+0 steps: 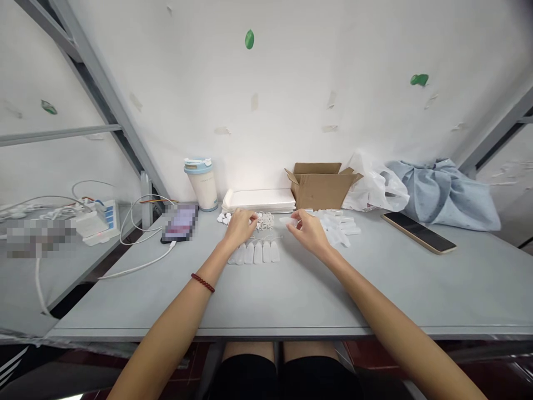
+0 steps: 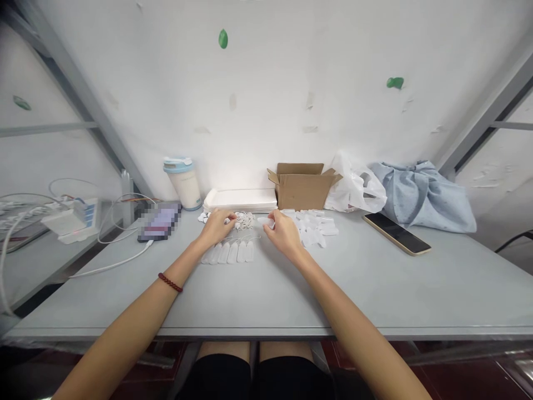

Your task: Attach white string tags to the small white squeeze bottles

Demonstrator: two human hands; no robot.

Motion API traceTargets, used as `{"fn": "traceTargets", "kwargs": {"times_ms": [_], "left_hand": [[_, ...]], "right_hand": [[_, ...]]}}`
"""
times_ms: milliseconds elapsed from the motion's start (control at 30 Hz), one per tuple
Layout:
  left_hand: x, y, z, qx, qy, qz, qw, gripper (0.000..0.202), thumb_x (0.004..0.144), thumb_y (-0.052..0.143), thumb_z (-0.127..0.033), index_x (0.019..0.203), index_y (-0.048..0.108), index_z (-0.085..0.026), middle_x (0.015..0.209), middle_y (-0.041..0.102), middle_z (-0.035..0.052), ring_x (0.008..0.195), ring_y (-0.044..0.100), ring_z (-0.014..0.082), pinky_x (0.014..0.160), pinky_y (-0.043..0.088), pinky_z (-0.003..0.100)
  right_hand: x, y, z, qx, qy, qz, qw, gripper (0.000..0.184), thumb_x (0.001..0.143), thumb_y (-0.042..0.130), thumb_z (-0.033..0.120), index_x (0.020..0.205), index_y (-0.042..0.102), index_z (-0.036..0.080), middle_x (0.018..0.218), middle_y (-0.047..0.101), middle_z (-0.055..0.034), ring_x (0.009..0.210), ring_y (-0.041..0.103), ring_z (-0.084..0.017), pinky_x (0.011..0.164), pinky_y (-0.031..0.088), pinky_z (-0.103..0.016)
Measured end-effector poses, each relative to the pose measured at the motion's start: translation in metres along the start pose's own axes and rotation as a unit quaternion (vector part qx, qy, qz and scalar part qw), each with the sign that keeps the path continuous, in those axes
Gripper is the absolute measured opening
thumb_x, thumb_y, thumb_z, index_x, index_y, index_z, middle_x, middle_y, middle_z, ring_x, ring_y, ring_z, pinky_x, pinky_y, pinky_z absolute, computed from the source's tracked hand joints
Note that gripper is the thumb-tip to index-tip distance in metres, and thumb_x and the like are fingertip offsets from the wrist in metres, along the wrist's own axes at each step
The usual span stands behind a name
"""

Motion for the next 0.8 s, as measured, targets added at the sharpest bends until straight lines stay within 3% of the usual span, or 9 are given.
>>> {"fn": "traceTargets", "kwargs": {"times_ms": [167, 367, 567, 800], "left_hand": [[0.002, -0.01, -0.004, -0.08, -0.057, -0.075, 0.992, 0.015, 0.076, 0.053, -0.017, 0.076, 0.068, -0.017, 0.083, 0.071, 0.005, 0.085, 0.058, 0.0216, 0.081, 0.042, 0.033], [0.0, -0.018, -0.008, -0.225, -0.137, -0.099, 0.96, 0.017, 0.072, 0.059, -0.027, 0.078, 0.068, -0.014, 0.081, 0.07, 0.0049, 0.078, 0.06, 0.0183, 0.074, 0.044, 0.029], [-0.009, -0.025, -0.018, -0.311, -0.163, -0.029, 0.936, 0.022, 0.066, 0.067, -0.035, 0.074, 0.068, -0.015, 0.078, 0.069, 0.0048, 0.075, 0.06, 0.0188, 0.069, 0.043, 0.029], [-0.014, -0.028, -0.029, -0.329, -0.173, -0.007, 0.928, 0.021, 0.063, 0.069, -0.035, 0.07, 0.068, -0.015, 0.076, 0.069, 0.0045, 0.073, 0.059, 0.0182, 0.071, 0.042, 0.03]], "right_hand": [[0.0, 0.001, 0.0, 0.006, 0.0, -0.014, 1.0, 0.017, 0.079, 0.052, 0.029, 0.091, 0.054, 0.017, 0.079, 0.062, -0.0051, 0.066, 0.057, -0.017, 0.061, 0.039, -0.028], [0.001, -0.001, 0.001, 0.105, 0.026, -0.026, 0.994, 0.019, 0.075, 0.058, 0.033, 0.085, 0.057, 0.017, 0.075, 0.062, -0.0042, 0.07, 0.057, -0.017, 0.065, 0.042, -0.029], [0.003, -0.002, 0.002, 0.304, 0.101, 0.024, 0.947, 0.028, 0.062, 0.069, 0.035, 0.078, 0.057, 0.016, 0.072, 0.062, -0.0032, 0.07, 0.057, -0.016, 0.061, 0.044, -0.029], [0.0, -0.005, 0.009, 0.385, 0.109, 0.062, 0.915, 0.027, 0.058, 0.074, 0.031, 0.075, 0.058, 0.016, 0.072, 0.063, -0.0016, 0.067, 0.056, -0.013, 0.062, 0.042, -0.027]]}}
Point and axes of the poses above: each hand's wrist, its own x-axis towards the middle knuckle, its own y-axis out of the palm, z = x × y, the point moved 2 cm from there along x, towards the middle knuckle
